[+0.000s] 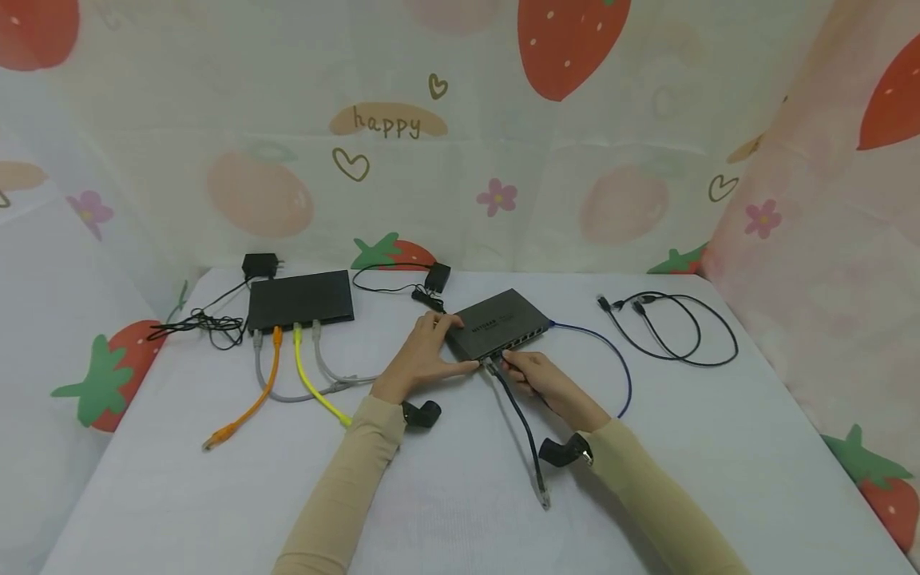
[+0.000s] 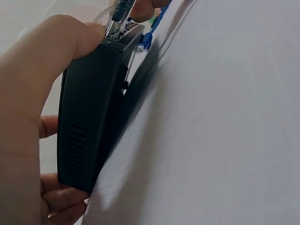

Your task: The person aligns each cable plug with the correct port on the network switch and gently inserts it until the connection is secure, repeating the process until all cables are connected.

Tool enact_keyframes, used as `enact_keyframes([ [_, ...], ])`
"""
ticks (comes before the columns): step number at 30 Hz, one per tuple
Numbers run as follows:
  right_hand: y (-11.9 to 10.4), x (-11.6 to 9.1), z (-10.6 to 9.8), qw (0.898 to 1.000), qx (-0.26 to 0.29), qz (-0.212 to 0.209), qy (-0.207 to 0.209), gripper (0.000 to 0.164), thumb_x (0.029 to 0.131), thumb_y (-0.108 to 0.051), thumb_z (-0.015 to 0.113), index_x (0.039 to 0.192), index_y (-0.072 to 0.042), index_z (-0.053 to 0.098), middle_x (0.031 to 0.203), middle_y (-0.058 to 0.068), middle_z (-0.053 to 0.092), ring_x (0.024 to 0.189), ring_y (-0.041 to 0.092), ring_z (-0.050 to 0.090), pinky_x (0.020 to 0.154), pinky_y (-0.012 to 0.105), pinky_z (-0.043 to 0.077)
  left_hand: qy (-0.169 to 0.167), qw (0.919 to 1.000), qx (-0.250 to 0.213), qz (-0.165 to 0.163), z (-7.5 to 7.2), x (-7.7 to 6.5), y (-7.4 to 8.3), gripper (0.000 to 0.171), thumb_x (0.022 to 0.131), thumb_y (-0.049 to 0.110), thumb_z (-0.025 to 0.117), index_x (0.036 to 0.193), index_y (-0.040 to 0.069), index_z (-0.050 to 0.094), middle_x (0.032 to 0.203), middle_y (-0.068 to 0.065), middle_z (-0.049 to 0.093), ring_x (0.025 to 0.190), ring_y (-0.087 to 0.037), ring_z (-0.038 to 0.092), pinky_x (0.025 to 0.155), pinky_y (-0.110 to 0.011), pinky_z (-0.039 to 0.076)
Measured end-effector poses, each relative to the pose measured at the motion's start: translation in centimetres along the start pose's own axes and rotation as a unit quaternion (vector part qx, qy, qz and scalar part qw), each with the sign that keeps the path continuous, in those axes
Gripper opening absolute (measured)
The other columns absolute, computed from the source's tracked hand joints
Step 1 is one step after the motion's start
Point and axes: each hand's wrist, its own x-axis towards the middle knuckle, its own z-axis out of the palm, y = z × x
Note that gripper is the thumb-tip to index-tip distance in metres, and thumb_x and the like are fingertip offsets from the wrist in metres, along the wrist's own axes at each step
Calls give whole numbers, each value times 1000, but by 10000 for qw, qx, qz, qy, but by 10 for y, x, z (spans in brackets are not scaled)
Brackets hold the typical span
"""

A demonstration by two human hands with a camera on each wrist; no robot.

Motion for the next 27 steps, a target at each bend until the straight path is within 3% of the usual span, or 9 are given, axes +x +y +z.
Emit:
enact_keyframes([
  [8,-2,1,0,10000,1,86,-45,31,99,-36,40,87,-10,51,63,-5,36,53,8,30,53,21,29,67,9997,142,189,2,2,-1,65,70,62,68,122,31,46,118,-9,40,106,-22,40,90,-42,42],
  [21,3,7,-3,9998,11,-22,-203,33,100,-36,38,86,-10,53,59,-6,38,51,7,33,53,20,31,61,10000,62,-48,1,-1,3,70,69,64,68,125,30,43,128,-14,36,117,-27,37,96,-44,41],
  [27,1,6,-4,9995,61,43,-319,33,101,-34,36,90,-8,54,60,-5,39,52,7,34,53,21,32,115,9999,49,-81,3,-3,3,80,63,65,72,129,33,41,131,-13,35,118,-26,37,96,-45,41],
])
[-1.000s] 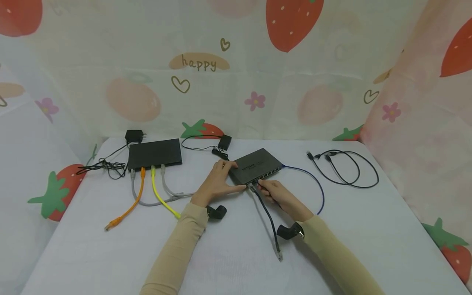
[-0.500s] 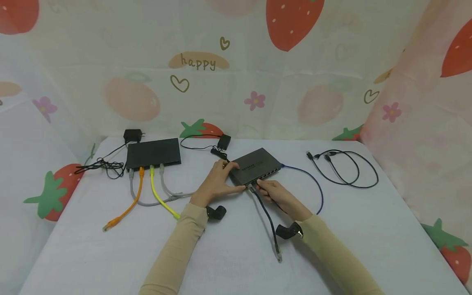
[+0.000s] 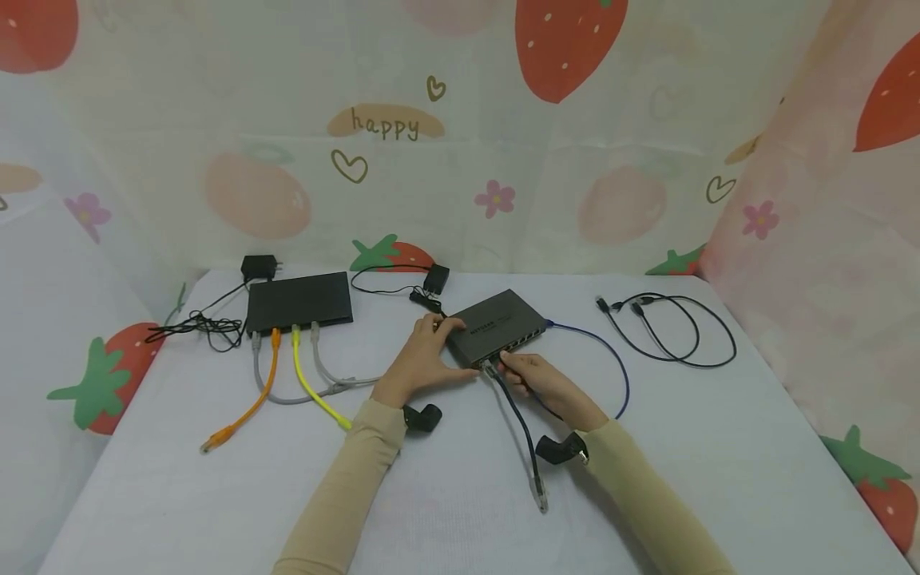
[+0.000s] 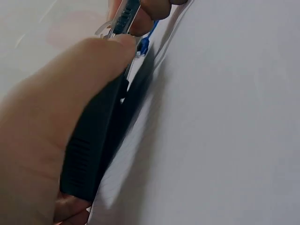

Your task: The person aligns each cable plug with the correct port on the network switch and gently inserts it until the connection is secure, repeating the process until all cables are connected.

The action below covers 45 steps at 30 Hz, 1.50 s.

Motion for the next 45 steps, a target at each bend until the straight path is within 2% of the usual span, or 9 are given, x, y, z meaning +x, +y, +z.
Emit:
enact_keyframes([
  [8,-19,-16,7,9997,73,-128,-178,32,102,-26,33,93,-2,53,62,-2,39,54,10,36,55,22,33,79,9999,128,-78,1,-1,1,90,58,67,73,133,33,38,132,-13,33,116,-26,37,93,-44,43],
  [17,-1,-3,6,9998,108,-135,-27,35,99,-36,39,91,-6,54,62,-4,41,53,8,37,52,20,34,73,9990,442,-94,3,2,1,86,60,64,74,132,33,38,124,-11,35,109,-24,39,89,-40,45],
  [22,2,-4,-1,9989,-23,-256,-387,37,99,-37,39,94,-4,54,63,-2,44,52,10,40,54,21,37,71,9987,500,-47,6,3,2,86,60,64,73,132,31,39,123,-12,36,108,-25,39,88,-41,45],
  [27,4,-5,-13,9943,-227,-492,-920,43,102,-31,34,110,6,53,67,2,49,53,12,46,56,24,43,63,9982,589,69,9,4,1,87,60,67,71,132,31,39,123,-13,36,108,-25,40,88,-41,45],
  [30,1,-8,-19,9923,-480,-548,-1000,45,102,-30,35,119,8,51,73,4,54,58,13,53,59,26,49,88,9980,622,110,8,4,1,87,59,67,71,132,31,39,123,-13,36,108,-25,40,87,-41,46],
  [35,-4,-16,-32,9855,-1420,-650,-670,40,101,-27,39,118,6,55,81,9,61,65,15,60,62,28,52,72,9977,654,152,5,4,2,86,60,66,72,132,30,39,124,-15,36,108,-27,40,88,-42,45],
  [38,-8,-22,-42,9772,-1986,-720,-214,36,100,-24,41,115,5,57,82,12,62,66,16,58,60,28,51,23,9976,678,128,4,4,2,86,60,66,71,132,30,39,124,-14,35,108,-26,39,90,-41,45],
  [42,-15,-29,-58,9658,-2446,-714,481,35,99,-24,43,113,4,59,83,13,63,69,17,58,62,28,51,2,9974,710,92,3,4,1,86,60,67,70,132,30,39,125,-14,36,109,-26,40,90,-41,45],
  [45,-20,-33,-73,9616,-2519,-749,795,36,99,-26,43,114,4,59,84,14,62,70,18,59,63,29,52,20,9975,696,85,3,3,0,87,60,67,71,132,30,39,125,-15,36,109,-26,39,90,-41,44],
])
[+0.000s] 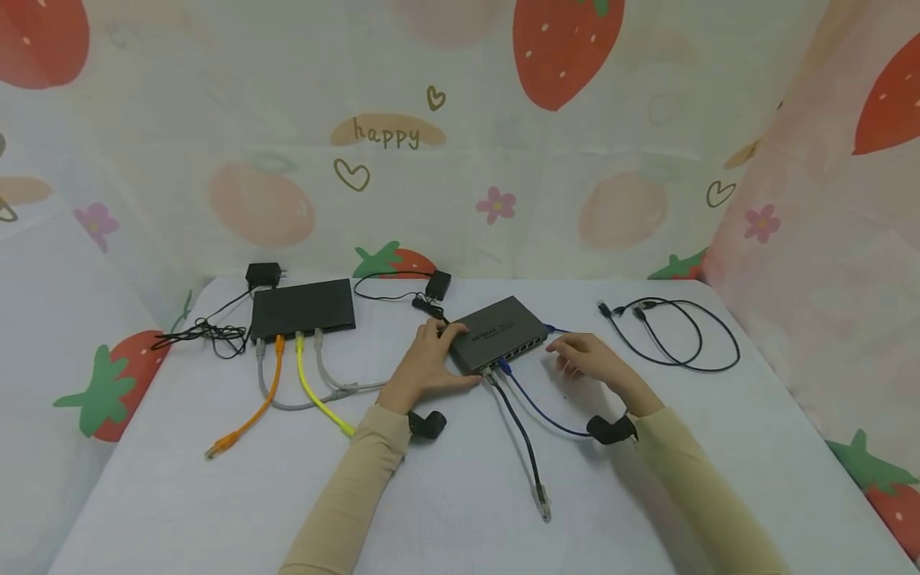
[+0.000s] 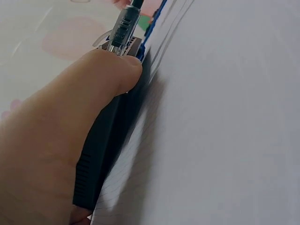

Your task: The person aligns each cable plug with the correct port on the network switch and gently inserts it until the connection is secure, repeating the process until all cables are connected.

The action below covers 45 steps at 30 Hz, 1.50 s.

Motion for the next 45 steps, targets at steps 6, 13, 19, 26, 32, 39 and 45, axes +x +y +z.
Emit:
enact_keyframes([
  [6,10,-4,-25,9971,-486,-109,580,35,99,-24,44,112,5,59,83,17,63,64,17,61,59,28,51,-63,10000,-15,-24,0,0,0,87,61,66,71,133,30,38,128,-15,34,112,-27,38,92,-41,44],
  [13,31,-6,-43,9495,-2373,42,2054,29,95,-22,49,107,1,62,92,19,67,79,31,63,61,41,49,-115,9999,-17,-93,-2,0,-1,87,61,67,70,133,31,38,129,-14,34,113,-26,37,93,-42,43],
  [19,58,0,-56,9301,-2484,351,2683,30,95,-22,46,108,0,61,100,18,65,87,33,61,67,46,47,-85,9998,-119,-145,-3,-1,-1,87,61,66,71,133,31,39,130,-14,34,113,-26,38,92,-42,43],
  [26,83,4,-68,9157,-2389,787,3136,26,89,-16,48,107,-2,61,103,19,56,91,35,55,66,48,45,-32,9999,-109,-99,-3,-2,-1,86,61,65,71,133,31,37,128,-15,34,109,-26,38,90,-41,44],
  [32,96,4,-77,9171,-2158,1206,3129,31,90,-18,51,115,-1,56,109,23,49,99,39,49,68,51,44,-29,9999,-58,-88,-2,-1,-3,87,61,66,71,133,32,36,129,-15,34,111,-26,39,90,-42,45],
  [39,102,0,-82,9239,-2191,1497,2758,40,87,-16,51,121,5,48,107,25,49,97,40,48,74,52,42,-80,9998,-124,-105,0,-2,0,86,62,65,72,133,32,37,129,-15,33,112,-26,38,92,-42,44],
  [45,100,0,-84,9224,-2259,1472,2765,33,87,-12,50,115,7,51,98,25,56,91,40,53,68,48,45,-60,9998,-130,-133,0,-3,0,86,62,65,71,133,33,36,129,-14,33,112,-25,38,91,-42,44],
])
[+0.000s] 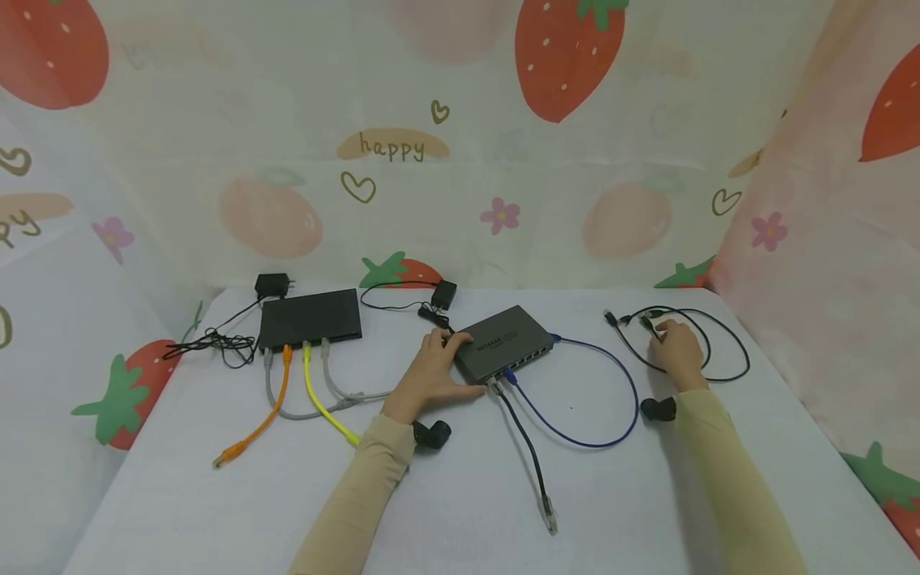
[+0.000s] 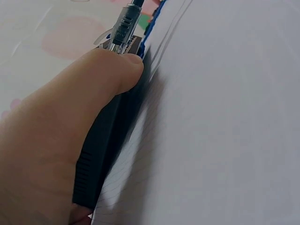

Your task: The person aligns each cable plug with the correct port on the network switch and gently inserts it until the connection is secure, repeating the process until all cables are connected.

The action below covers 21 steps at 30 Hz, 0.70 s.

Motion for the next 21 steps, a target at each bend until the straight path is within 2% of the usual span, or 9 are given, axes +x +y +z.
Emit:
enact_keyframes([
  [4,1,0,-1,10000,12,-50,19,32,87,-8,45,114,8,53,99,28,56,88,40,54,67,48,45,39,10000,-16,28,0,0,0,86,61,65,72,133,32,37,129,-15,34,112,-26,38,91,-42,44],
  [11,-1,-2,-3,9997,207,-23,146,34,89,-7,42,119,8,50,104,30,53,92,43,53,68,50,44,90,9999,35,72,2,1,-1,86,61,65,72,132,32,37,127,-15,35,110,-26,39,90,-41,44],
  [17,1,-1,-8,9990,252,-78,357,39,85,-6,39,119,7,52,99,28,55,89,40,52,74,51,42,119,9999,8,78,3,1,-1,86,60,66,72,132,32,37,126,-14,35,109,-25,39,89,-41,44],
  [21,-2,-4,-13,9978,371,44,548,42,82,-9,38,120,3,54,95,23,55,81,35,51,64,46,42,106,9999,13,67,3,1,-2,86,61,66,72,132,32,37,127,-14,35,109,-25,39,90,-41,44],
])
